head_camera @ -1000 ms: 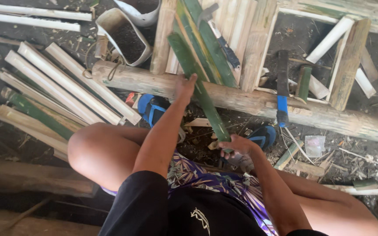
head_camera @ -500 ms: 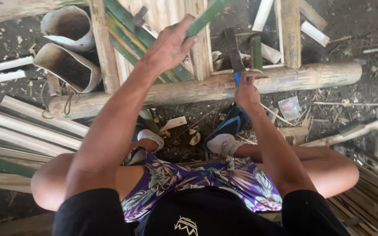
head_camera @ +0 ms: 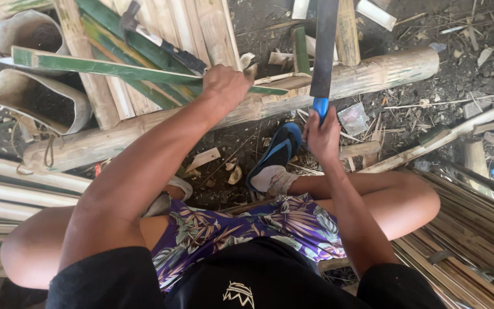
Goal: The person sits on the ground and uses a machete to split long green bamboo stalks into thin strips. They repeatedly position the bamboo on a wooden beam, strike it with the machete to split the material, and then use a hammer to flatten the resulting strips. The finished strips are placed into a pile nearby.
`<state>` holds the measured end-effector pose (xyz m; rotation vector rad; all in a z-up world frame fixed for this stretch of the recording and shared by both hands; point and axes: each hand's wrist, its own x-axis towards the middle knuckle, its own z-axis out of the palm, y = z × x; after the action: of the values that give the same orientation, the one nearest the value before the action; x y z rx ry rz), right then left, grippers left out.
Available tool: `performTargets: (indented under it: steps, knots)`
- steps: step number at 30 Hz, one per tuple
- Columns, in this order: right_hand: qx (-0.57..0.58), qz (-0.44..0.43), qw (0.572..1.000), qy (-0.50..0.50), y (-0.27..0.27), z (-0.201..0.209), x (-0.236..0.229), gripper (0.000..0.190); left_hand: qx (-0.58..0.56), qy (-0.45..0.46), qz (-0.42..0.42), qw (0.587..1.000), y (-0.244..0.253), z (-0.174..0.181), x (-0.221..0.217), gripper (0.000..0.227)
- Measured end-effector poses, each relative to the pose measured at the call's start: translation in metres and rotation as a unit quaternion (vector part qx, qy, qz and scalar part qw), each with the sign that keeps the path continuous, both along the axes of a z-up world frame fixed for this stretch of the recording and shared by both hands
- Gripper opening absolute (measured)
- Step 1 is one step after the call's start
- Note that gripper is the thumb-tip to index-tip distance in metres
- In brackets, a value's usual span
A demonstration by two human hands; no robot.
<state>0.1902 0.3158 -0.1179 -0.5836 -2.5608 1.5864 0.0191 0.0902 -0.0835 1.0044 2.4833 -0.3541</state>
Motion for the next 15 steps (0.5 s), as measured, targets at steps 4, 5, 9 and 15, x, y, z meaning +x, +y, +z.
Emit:
performTargets:
  steps: [4,5,9,15]
  knots:
    - [0.067,0.044,0.992,0.103,-0.002,0.03,0.005,0.024,0.006,-0.007,-0.014,1.0,0.017,-0.002,-0.003,0.04]
    - [0.069,0.033,0.994,0.076,-0.001,0.04,0.003,0.026,-0.003,-0.015,-0.012,1.0,0.022,-0.003,-0.001,0.04]
    - [0.115,0.031,0.988,0.101,0.006,0.08,0.001,0.032,-0.003,-0.033,-0.005,0.999,0.036,-0.006,-0.002,0.041]
    - [0.105,0.073,0.967,0.222,0.02,0.061,0.013,0.026,-0.019,-0.042,-0.019,0.999,0.041,-0.009,-0.007,0.044]
